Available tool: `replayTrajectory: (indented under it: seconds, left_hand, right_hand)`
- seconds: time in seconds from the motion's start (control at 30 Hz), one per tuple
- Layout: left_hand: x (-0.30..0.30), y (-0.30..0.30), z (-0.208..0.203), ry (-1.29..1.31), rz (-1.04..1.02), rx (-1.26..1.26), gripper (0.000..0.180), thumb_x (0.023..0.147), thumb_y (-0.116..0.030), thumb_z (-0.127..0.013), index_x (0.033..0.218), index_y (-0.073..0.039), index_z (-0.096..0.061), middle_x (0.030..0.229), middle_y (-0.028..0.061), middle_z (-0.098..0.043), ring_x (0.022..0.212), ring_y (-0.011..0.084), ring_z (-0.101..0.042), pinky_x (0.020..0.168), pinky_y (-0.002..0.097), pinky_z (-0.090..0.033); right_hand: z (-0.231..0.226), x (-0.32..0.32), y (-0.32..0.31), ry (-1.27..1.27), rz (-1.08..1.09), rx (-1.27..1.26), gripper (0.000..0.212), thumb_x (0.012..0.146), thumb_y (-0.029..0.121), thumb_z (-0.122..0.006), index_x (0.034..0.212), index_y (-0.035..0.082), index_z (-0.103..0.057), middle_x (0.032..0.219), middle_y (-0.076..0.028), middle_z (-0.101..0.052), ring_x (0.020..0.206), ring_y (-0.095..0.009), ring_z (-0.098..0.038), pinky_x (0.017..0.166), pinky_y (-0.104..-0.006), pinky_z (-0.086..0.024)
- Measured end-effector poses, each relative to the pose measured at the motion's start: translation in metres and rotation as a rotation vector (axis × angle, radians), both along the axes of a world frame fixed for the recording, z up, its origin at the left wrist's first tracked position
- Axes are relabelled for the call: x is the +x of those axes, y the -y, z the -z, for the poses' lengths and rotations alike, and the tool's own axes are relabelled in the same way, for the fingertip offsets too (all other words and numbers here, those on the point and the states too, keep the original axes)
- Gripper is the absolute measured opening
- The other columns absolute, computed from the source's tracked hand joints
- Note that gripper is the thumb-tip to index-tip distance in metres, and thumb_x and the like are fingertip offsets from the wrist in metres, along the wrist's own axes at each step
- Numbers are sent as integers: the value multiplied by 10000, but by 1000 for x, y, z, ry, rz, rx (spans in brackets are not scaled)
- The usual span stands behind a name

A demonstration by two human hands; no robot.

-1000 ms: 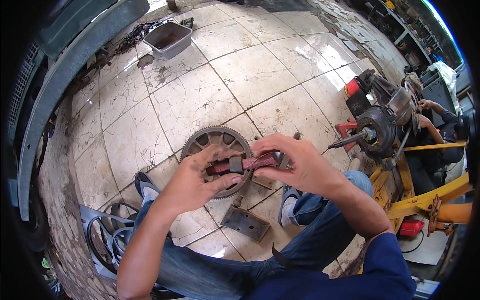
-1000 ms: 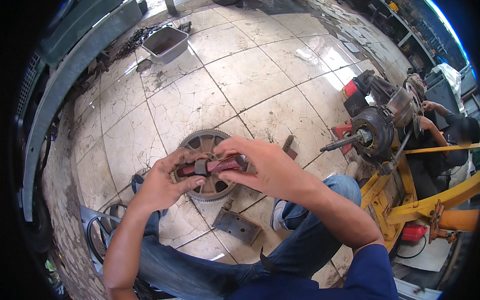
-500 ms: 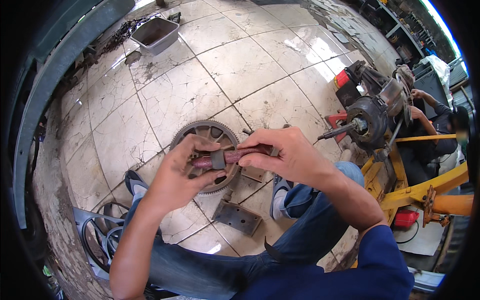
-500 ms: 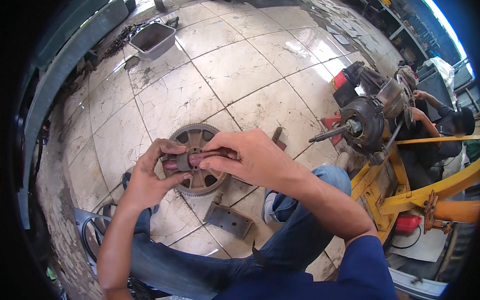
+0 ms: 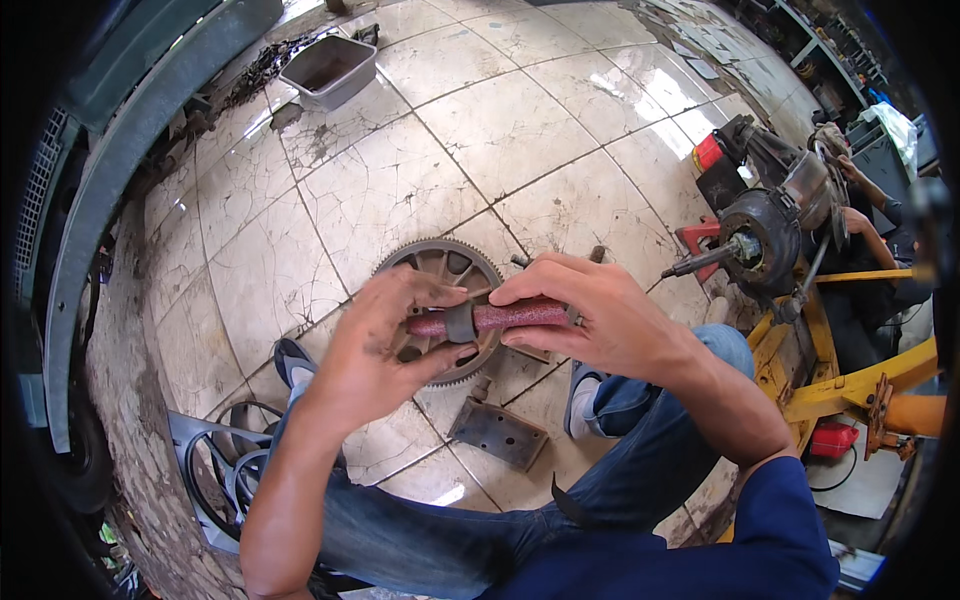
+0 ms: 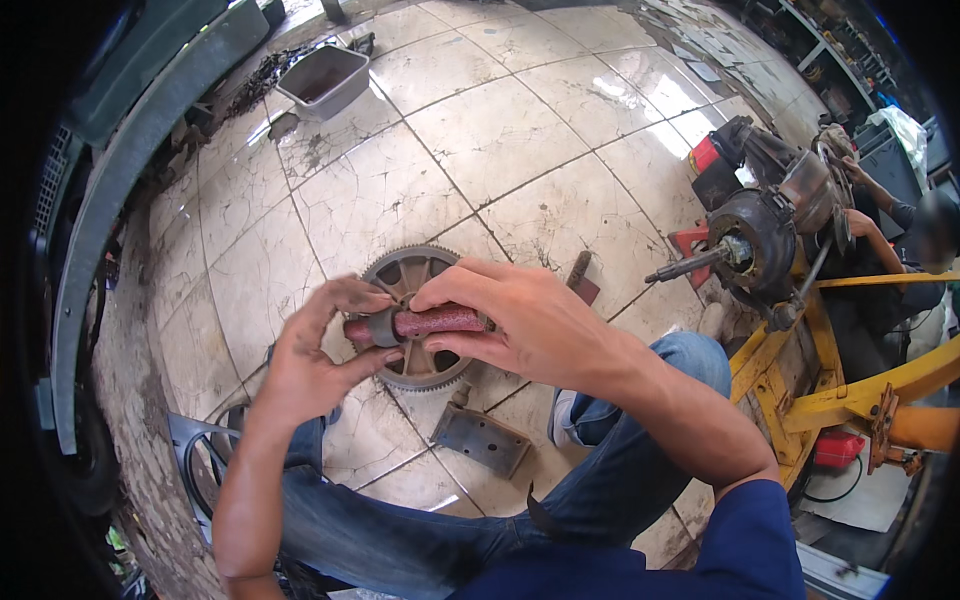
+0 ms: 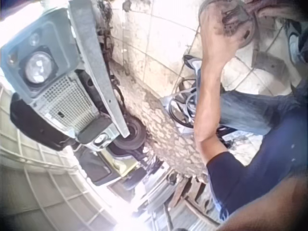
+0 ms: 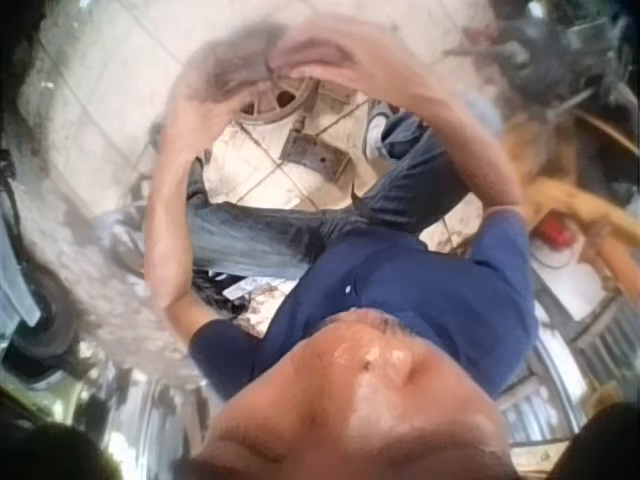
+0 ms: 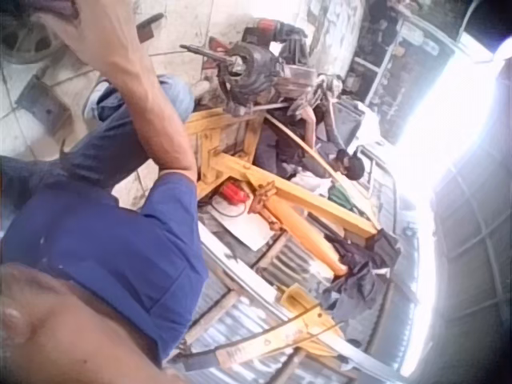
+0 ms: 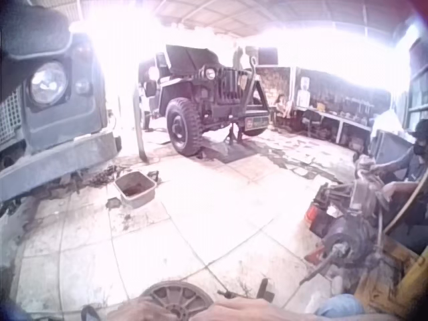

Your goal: The person sits on the floor and uses a sanding block to smooth the surface of a small cylindrical metal part. They repeatedly rub the part against the sandpaper, rotate it to cover different sides, and occasionally inspect the surface.

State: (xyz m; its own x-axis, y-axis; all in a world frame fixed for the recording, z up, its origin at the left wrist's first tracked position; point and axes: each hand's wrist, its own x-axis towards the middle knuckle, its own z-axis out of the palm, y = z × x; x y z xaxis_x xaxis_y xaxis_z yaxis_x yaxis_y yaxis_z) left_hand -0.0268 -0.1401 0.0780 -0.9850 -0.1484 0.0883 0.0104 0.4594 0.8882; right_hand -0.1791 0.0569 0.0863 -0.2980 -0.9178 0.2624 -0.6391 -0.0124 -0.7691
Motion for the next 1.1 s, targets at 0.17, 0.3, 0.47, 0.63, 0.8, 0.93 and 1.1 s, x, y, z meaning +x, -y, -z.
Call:
replayTrajectory:
  seconds: [0.17,0.3,0.47,0.63,0.8,0.93,1.1]
  left_hand:
    - [3,4,-3,15,-36,64,510,650,-33,-888,1086,-50,-623,1112,64,-657,1147,204,-596,1053,365,-423]
    - [7,7,-7,100,-14,108,460,724,-76,-875,1120,-41,-645,1116,48,-665,1080,133,-611,939,282,-525]
    - [3,9,-13,267,-34,236,530,667,-23,-875,1133,-40,-625,1115,62,-646,1107,179,-599,1015,329,-454]
    - [3,5,1,20,-47,35,525,654,12,-855,1112,-71,-613,1106,78,-647,1133,204,-595,1068,370,-413]
    - [-3,-4,-3,-242,46,-413,453,682,-86,-841,1080,-89,-624,1064,68,-662,1074,263,-631,1055,445,-427]
    - [-4,-10,-6,-226,80,-491,458,686,-117,-849,1083,-90,-623,1069,58,-673,1058,242,-644,1112,497,-368]
    - [-3,-8,0,-123,56,-358,471,710,-222,-857,1109,-86,-646,1072,59,-688,1063,248,-635,1102,468,-379]
  right_hand:
    - [0,5,-1,-61,38,-62,368,767,77,-821,1114,69,-698,994,-84,-689,839,-226,-668,761,-322,-545]
    - [-3,3,0,-198,1,-126,365,750,107,-838,1095,85,-719,918,-48,-697,803,-207,-661,856,-351,-536]
    - [1,2,2,-250,-4,-202,322,770,156,-802,1071,118,-695,863,-41,-680,794,-228,-653,757,-340,-521]
    - [-3,5,2,71,40,-81,351,794,162,-807,1108,75,-676,907,-54,-696,809,-181,-672,728,-303,-533]
    - [-10,7,0,560,63,225,301,888,191,-720,1124,16,-652,858,-80,-699,719,-113,-649,664,-257,-518]
    - [-10,7,0,646,0,388,263,943,160,-669,1150,-1,-643,869,-62,-691,720,-92,-628,660,-251,-535]
    - [-8,6,-1,498,-36,298,253,945,199,-654,1116,12,-650,812,-99,-703,646,-156,-684,628,-278,-535]
